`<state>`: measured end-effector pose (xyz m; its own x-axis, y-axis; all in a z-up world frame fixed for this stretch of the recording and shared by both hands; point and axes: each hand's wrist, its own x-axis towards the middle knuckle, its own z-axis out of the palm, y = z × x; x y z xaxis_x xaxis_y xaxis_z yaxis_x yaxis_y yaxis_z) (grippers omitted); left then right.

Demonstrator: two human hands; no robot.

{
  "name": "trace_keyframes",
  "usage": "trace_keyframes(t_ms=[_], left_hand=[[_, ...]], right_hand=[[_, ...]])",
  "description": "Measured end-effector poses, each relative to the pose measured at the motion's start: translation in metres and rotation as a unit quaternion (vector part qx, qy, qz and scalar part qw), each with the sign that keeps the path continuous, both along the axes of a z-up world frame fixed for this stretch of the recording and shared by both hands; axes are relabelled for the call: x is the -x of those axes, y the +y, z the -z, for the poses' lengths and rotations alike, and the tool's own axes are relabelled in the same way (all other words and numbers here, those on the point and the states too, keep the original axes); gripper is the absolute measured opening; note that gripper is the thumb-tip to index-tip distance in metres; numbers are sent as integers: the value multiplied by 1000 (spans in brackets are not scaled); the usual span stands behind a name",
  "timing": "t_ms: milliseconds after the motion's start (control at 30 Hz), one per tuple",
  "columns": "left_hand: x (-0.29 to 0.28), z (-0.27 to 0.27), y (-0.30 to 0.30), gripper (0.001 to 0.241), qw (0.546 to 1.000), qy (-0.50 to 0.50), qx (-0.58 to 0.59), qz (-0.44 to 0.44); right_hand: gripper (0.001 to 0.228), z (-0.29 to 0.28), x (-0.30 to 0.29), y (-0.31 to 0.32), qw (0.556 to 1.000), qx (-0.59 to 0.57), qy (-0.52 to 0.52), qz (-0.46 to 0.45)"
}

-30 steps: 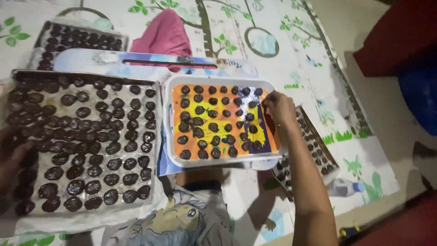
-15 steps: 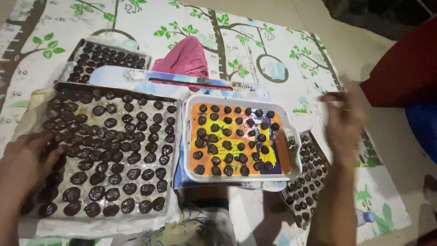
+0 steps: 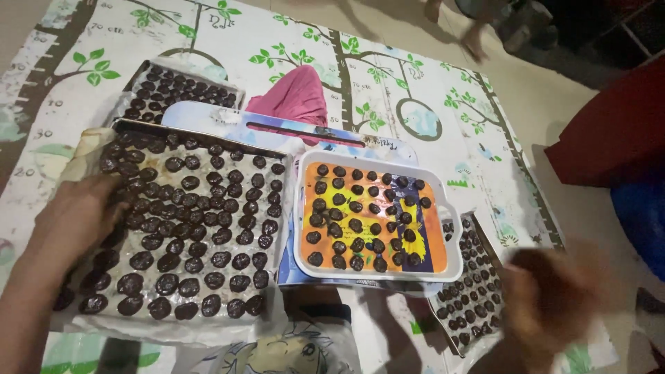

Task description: Arranging small round chocolates from a large tray onto a smaller tray with a specific layout.

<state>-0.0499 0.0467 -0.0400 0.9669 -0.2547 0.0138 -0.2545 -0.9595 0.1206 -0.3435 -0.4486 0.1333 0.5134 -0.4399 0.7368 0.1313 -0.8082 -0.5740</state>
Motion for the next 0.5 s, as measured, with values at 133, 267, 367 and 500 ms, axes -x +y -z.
trace_keyframes(t_ms=[133,267,367,500], left_hand=[[1,6,0,46,999,-24,23,17],[-12,41,8,44,997,-6,82,5],[-23,45,7,46,995,-70,65,13],[-8,8,-8,37,999,11,15,-32]], right_hand=[[75,16,-33,6,981,120,134,-66],[100,35,-22,2,984,-57,-152,-76],[19,49,25,-20,499,-584,-448,-457],[121,58,-19,18,983,-96,-131,-88]])
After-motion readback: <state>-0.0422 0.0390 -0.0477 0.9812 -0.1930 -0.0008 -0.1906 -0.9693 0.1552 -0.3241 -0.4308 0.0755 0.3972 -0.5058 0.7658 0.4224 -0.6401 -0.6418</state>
